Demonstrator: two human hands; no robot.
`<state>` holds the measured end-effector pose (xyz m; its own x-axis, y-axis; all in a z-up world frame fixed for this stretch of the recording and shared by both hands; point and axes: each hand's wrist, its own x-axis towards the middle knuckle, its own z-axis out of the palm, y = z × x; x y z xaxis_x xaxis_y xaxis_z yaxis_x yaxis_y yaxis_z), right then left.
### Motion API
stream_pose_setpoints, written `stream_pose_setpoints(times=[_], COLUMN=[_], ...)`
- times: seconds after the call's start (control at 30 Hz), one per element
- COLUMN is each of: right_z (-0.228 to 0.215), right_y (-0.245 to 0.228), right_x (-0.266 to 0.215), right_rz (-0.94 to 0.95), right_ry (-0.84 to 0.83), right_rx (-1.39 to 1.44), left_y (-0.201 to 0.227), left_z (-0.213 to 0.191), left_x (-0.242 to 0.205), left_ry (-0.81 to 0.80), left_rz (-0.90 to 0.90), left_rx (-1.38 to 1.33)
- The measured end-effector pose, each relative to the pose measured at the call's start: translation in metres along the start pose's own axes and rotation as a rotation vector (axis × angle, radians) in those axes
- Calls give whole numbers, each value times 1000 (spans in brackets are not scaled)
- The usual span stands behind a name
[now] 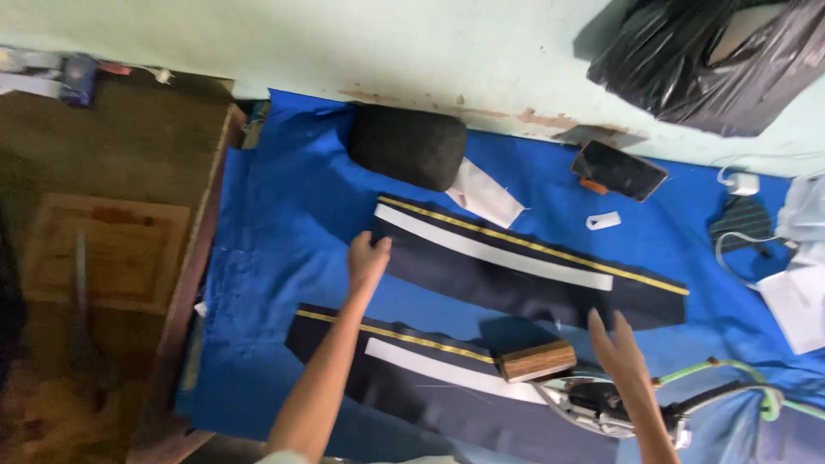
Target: The person irons a dark fabric piece with a white strip using a steam iron and a wooden block on a blue-covered table. They then use shears to trim the white strip along the edge of the fabric and continue ironing the piece.
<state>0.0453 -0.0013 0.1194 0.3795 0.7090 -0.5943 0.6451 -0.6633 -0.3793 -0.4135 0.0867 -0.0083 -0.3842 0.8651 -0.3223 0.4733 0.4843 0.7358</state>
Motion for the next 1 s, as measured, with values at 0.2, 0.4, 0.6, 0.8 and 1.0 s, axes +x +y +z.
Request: stream_pose_setpoints(times=[0.2,0.4,0.6,0.8,1.0], right_z=[121,126,138,131,119], right_y=[132,14,7,72,-33], right_x=[232,144,173,228,16], right_rz=[-581,-424,-673,-592,-384], right_ry=[1253,552,1120,986,371], right_rx=[-1213,-528,-941,-1293,-14], left_y=[52,-74,-92,-120,-135], left_z=[-126,-110,-91,-104,-244], left_x=[-113,-198,-223,-225,-201], left_ry=[9,-14,80,-20,410], left_rz=[-60,-499,-661,-375,270], left_rx=[-241,-245,-178,139,410])
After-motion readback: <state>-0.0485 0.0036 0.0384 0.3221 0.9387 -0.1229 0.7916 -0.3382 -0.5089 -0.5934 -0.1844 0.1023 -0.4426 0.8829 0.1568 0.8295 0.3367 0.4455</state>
